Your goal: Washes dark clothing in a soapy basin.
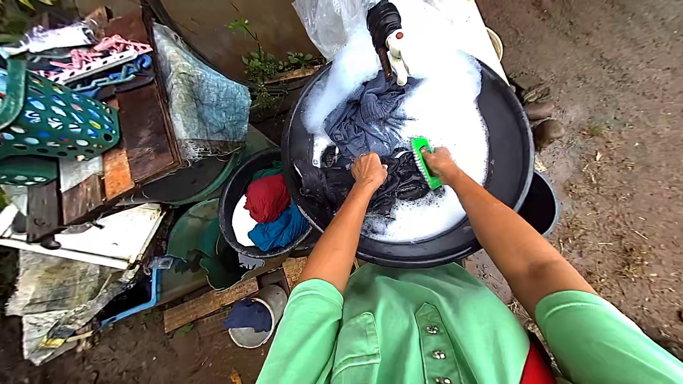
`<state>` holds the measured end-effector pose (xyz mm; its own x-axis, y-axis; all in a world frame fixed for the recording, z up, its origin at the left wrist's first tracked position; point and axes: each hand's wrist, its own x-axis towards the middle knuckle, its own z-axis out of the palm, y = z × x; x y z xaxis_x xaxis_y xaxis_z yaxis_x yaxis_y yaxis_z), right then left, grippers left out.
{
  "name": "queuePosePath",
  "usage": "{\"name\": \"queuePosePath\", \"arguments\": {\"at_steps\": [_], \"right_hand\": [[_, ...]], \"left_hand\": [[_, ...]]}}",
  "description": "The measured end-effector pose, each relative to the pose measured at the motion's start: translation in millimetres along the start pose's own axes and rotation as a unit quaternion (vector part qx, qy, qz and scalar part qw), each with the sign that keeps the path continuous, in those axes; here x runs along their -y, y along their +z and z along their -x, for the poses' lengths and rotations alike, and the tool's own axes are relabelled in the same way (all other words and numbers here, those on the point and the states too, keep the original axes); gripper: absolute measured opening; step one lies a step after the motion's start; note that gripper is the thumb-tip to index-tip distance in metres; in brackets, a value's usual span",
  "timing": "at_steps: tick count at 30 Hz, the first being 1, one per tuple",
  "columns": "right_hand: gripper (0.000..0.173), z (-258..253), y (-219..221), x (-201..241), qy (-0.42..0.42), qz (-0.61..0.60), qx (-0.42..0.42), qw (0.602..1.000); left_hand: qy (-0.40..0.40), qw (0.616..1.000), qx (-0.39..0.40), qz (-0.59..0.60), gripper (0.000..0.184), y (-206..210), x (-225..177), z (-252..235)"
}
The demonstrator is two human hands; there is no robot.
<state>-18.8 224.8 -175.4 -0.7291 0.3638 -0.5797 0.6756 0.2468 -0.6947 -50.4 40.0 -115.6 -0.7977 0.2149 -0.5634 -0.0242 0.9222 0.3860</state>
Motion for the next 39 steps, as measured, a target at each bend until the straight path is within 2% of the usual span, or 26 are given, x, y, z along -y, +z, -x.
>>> {"name": "queuePosePath", "arguments": {"at_steps": [4, 7, 10, 12, 14, 16, 18, 20, 22, 23, 24, 25, 26, 28, 30, 32, 34, 37, 39], "right_hand": [[0.031, 2.0, 2.8, 0.6, 0.029, 0.122, 0.061, 0.990], [0.027, 5.8, 0.7, 6.3, 0.039, 0.129, 0.054, 0.989], [0.022, 7.5, -1.3, 12.2, 0.000, -0.006, 0.011, 1.000], [0.017, 11.9, -3.4, 21.3, -0.027, -0.122, -0.017, 0.992], [0.015, 17.2, -8.5, 27.5, -0.026, -0.183, -0.035, 0.982], [0.014, 18.4, -14.5, 29.6, -0.012, -0.201, -0.045, 0.978], [0.012, 15.7, -21.3, 27.7, -0.027, -0.261, -0.061, 0.963], [0.016, 15.1, -34.7, 24.7, -0.103, -0.388, -0.061, 0.914], [0.026, 19.9, -51.7, 21.6, -0.186, -0.476, -0.044, 0.859], [0.026, 23.1, -60.0, 20.5, -0.197, -0.462, -0.054, 0.863], [0.022, 24.8, -67.5, 19.7, -0.176, -0.396, -0.097, 0.896], [0.014, 23.4, -73.8, 18.8, -0.130, -0.277, -0.149, 0.940], [0.021, 19.1, -77.8, 17.1, -0.083, -0.159, -0.171, 0.969], [0.050, 10.9, -74.0, 10.5, -0.027, 0.033, -0.134, 0.990], [0.055, 8.7, -59.7, 6.9, 0.004, 0.185, -0.069, 0.980], [0.049, 9.0, -43.7, 6.3, 0.019, 0.224, -0.051, 0.973], [0.050, 13.6, -31.6, 12.7, 0.004, 0.160, -0.074, 0.984], [0.052, 48.1, -6.4, 41.8, -0.086, 0.114, -0.072, 0.987], [0.053, 79.6, 25.7, 56.5, -0.169, 0.144, -0.004, 0.975]], "left_hand": [[0.021, 1.000, -0.003, 0.012, 0.028, 2.6, 0.3, -0.3], [0.013, 0.997, -0.001, 0.074, 0.027, -9.1, 9.7, 2.7], [-0.022, 0.998, 0.024, 0.062, 0.040, -5.3, 20.5, 1.7], [-0.024, 0.998, 0.045, 0.047, 0.040, 1.7, 23.4, 0.3], [0.004, 0.997, 0.055, 0.056, 0.035, 5.3, 25.4, -2.4], [0.064, 0.991, 0.034, 0.114, 0.032, -3.7, 28.0, -4.0], [0.131, 0.962, -0.035, 0.236, 0.023, -28.1, 29.5, 4.4], [0.205, 0.895, -0.110, 0.381, 0.014, -63.3, 33.3, 21.5], [0.284, 0.829, -0.148, 0.458, 0.014, -89.9, 44.5, 38.7], [0.301, 0.823, -0.157, 0.454, 0.014, -94.8, 50.6, 46.8], [0.292, 0.840, -0.158, 0.429, 0.012, -92.2, 56.4, 54.7], [0.253, 0.871, -0.151, 0.393, 0.018, -82.7, 61.5, 61.1], [0.195, 0.907, -0.131, 0.349, 0.026, -69.0, 67.2, 65.0], [0.084, 0.958, -0.058, 0.267, 0.031, -39.7, 79.7, 69.9], [0.021, 0.979, -0.013, 0.204, 0.029, -24.8, 81.8, 67.8], [0.012, 0.985, -0.009, 0.170, 0.025, -25.3, 76.7, 69.9], [0.005, 0.986, -0.013, 0.166, 0.024, -28.8, 72.7, 67.7], [-0.001, 0.986, -0.023, 0.162, 0.026, -27.8, 72.5, 62.1], [-0.011, 0.989, -0.021, 0.147, 0.026, -24.3, 76.1, 51.4]]}}
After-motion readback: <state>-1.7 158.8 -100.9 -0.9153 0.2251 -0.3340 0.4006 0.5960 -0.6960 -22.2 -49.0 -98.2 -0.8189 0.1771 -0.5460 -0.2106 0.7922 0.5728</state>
